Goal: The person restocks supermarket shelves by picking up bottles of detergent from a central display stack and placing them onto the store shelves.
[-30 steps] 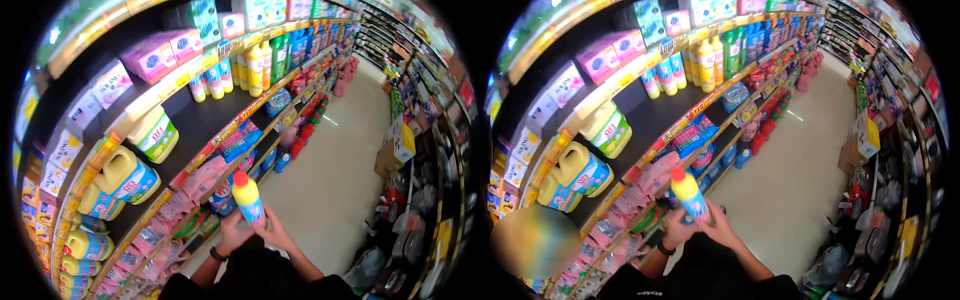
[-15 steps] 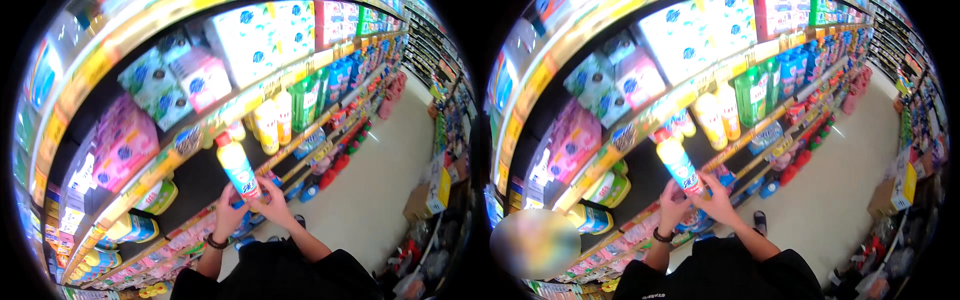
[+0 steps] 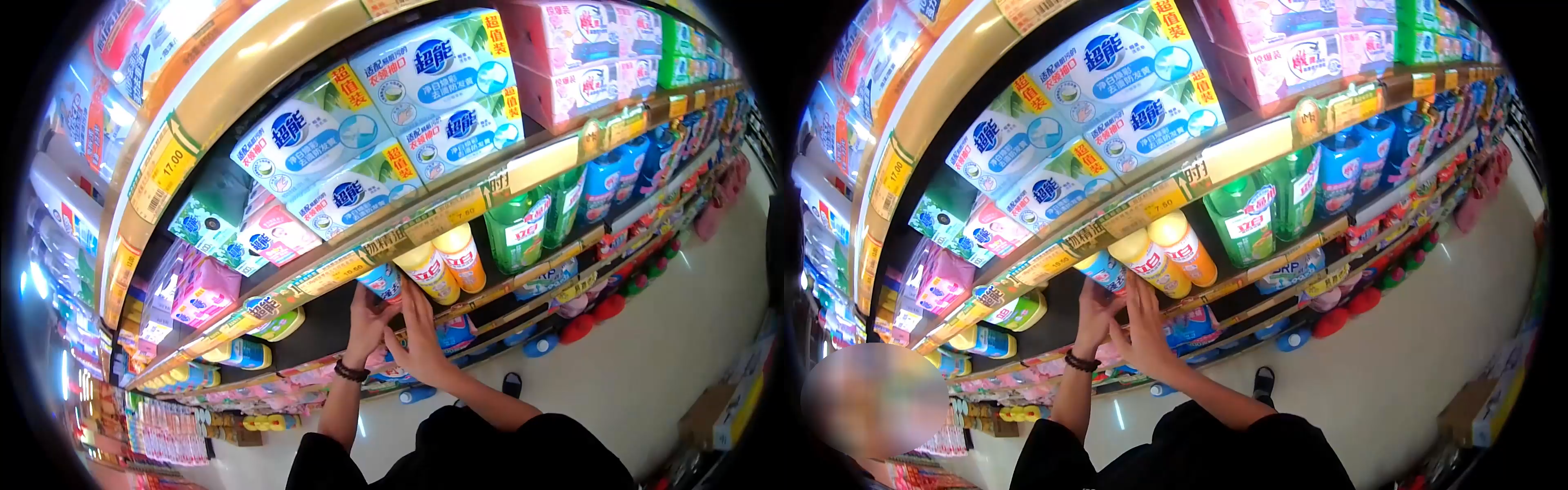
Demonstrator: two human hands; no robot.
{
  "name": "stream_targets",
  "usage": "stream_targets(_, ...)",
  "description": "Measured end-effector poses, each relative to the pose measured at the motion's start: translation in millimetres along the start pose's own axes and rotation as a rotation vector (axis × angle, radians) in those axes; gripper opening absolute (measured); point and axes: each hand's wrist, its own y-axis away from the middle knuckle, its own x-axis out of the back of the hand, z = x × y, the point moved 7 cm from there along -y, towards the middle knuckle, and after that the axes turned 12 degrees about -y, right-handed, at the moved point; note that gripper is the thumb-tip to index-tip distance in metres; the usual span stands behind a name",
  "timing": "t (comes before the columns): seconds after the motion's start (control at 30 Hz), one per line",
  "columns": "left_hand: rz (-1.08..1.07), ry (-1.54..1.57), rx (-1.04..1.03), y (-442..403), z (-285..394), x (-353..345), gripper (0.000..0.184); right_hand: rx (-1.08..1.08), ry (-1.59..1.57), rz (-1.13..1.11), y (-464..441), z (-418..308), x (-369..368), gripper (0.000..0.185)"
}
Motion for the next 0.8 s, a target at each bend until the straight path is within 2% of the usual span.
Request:
stream_targets(0.1,0.005,-0.041,0.004,-15,-18,-7,0.063,-0.011,-0.06,-0.031,8,14,2,0.082)
stream_targets(0.23,-0.001,-0.175,-0.105,-24,-23,-8,0.047,-0.018,-0.024,-0.088,12,20,0,0.081)
stream_targets(0.27,0.015,-0.419,-0.134,-25,-22,-3,0.04,-0.005,-0.037,-0.086,11,25,-1,0.079)
stream_targets(0.37,0.007,-0.702,-0.117,-27,-3,-2,0.038,0.016,-0.033,-0.084,6,26,0,0.078)
stream_targets(0.4,0.068,-0.725,-0.215,-27,3,-3,0.026,0.026,-0.023,-0.076,4,27,0,0.076)
stream_targets(0.53,0.061,-0.735,-0.19,-34,19,-9,0.022,-0.061,-0.014,-0.114,1,42,-2,0.073)
stream_targets(0.63,0.071,-0.631,-0.24,-40,18,-10,0.021,-0.009,0.009,-0.075,-3,43,-2,0.069)
stream_targets(0.7,0.059,-0.719,-0.256,-41,14,-7,0.024,-0.027,0.036,-0.069,-3,46,-4,0.068)
stream_targets(0.8,0.047,-0.837,-0.169,-35,0,-3,0.026,-0.035,0.124,-0.061,3,50,-10,0.066)
